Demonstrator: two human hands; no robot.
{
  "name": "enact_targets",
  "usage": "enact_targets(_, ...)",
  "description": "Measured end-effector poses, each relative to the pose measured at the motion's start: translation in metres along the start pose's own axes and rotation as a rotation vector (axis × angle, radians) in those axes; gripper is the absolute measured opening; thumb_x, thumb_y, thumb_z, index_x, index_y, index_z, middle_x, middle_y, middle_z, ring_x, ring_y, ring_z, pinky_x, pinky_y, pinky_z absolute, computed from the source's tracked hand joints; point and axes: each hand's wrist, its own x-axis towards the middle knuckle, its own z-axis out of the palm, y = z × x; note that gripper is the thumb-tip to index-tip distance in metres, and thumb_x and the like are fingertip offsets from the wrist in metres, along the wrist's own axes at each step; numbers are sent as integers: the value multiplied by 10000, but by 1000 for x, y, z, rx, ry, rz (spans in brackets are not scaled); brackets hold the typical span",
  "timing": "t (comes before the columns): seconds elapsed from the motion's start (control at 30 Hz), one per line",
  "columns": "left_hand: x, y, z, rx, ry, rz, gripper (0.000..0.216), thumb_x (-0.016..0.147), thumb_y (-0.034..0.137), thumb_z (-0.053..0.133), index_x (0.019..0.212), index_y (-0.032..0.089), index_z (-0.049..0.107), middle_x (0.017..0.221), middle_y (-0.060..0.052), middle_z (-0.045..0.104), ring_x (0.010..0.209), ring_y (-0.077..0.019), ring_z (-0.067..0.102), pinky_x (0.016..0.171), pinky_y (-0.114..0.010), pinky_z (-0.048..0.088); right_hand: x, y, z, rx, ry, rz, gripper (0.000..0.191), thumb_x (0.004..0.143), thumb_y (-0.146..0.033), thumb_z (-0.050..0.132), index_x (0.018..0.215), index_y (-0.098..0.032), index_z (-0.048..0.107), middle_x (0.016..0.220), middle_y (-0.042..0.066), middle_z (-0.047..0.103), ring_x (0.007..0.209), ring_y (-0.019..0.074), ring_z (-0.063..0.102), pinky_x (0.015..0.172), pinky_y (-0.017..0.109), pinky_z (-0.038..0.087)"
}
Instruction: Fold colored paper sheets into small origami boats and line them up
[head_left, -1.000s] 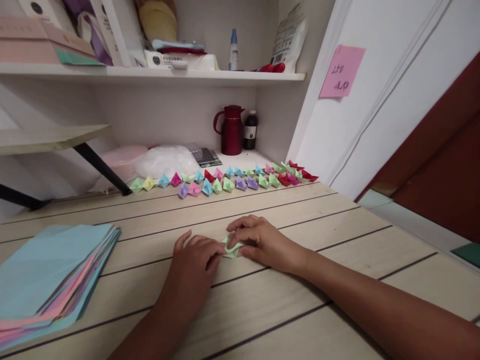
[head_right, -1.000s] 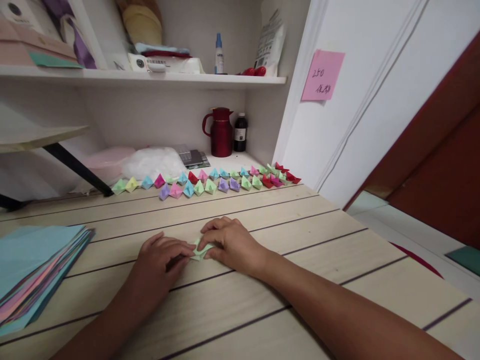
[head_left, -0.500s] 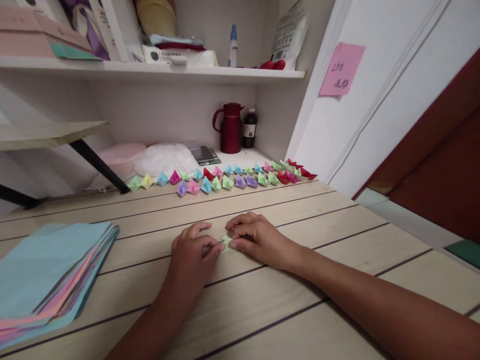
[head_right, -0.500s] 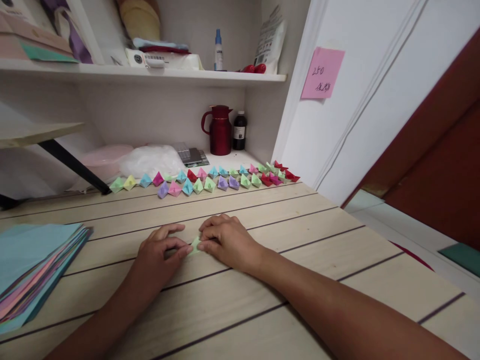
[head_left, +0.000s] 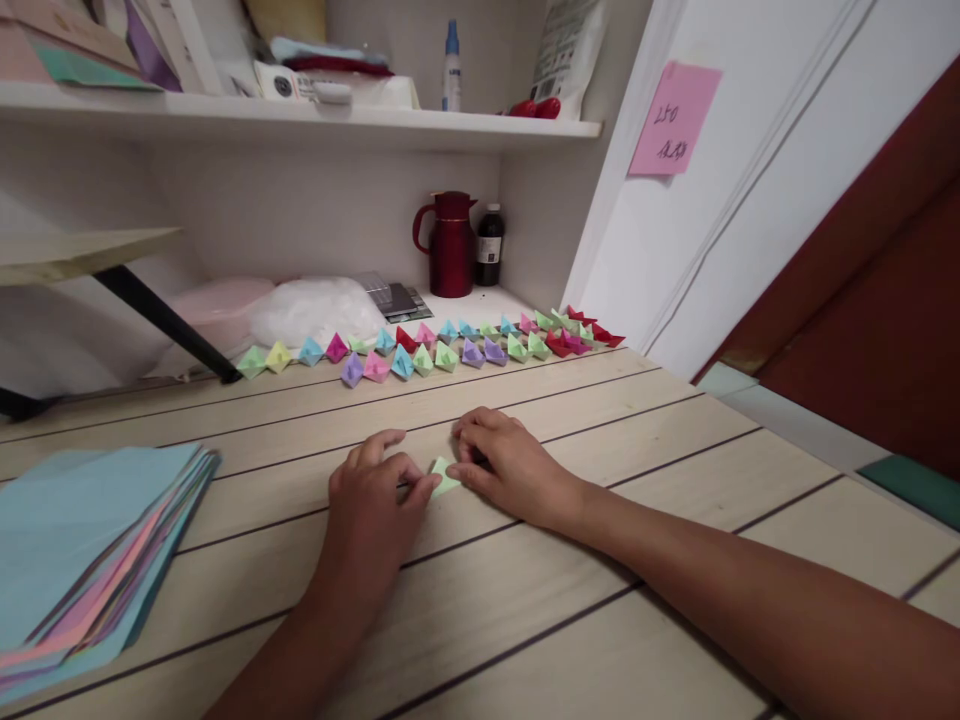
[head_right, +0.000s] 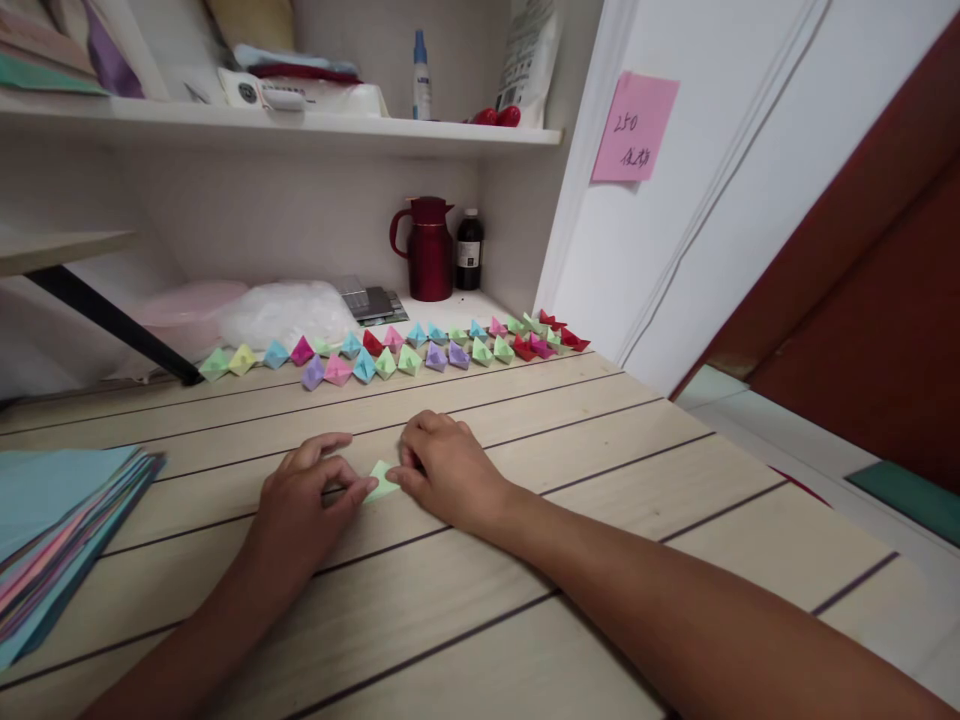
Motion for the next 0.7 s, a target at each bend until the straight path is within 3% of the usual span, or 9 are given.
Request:
enact_targets(0.2, -2, -2, 3, 113, 4, 38, 247, 782, 249, 669, 595, 199, 516, 1216, -98, 610, 1114, -284, 566, 910, -467, 427, 1, -1, 2, -66, -13, 6, 150, 822, -270, 668, 756, -187, 561, 972, 46, 600, 957, 212, 547, 861, 373, 380)
enact_targets(0.3, -3, -2, 4, 158, 10, 44, 170, 791, 259, 660, 687, 208, 535, 1281, -112, 566, 1147, -291, 546, 915, -474, 425, 0, -1, 3, -50, 7, 7, 118, 810, -247, 677, 871, -201, 587, 977, 42, 599, 962, 213, 548, 853, 372, 389)
enact_targets(0.43, -3, -5, 6, 150, 14, 31, 117, 796, 245, 646, 845, 215, 544, 1353, -139, 499, 1203, -301, 514, 925, -489, 426, -2, 0, 5, 12, 38, -97, 267, 809, -148, 655, 1055, -249, 627, 1130, 48, 568, 1016, 190, 553, 879, 350, 409)
enact_targets(0.6, -4, -7, 4, 38, 27, 114, 261, 793, 171, 618, 1042, 244, 586, 1353, -114, 485, 1200, -287, 526, 918, -476, 451, -3, 2, 8, -41, 26, -149, 197, 874, -198, 610, 1003, -295, 723, 1094, 49, 617, 1033, 208, 555, 918, 386, 397)
enact_targets(0.7, -5, -7, 2, 7, -5, 198, 300, 802, 105, 575, 1046, 265, 640, 1303, -82, 529, 1175, -261, 548, 924, -449, 457, -3, 3, 6, -56, 7, -140, 200, 879, -202, 610, 997, -300, 738, 1093, 55, 631, 1032, 216, 550, 917, 399, 398)
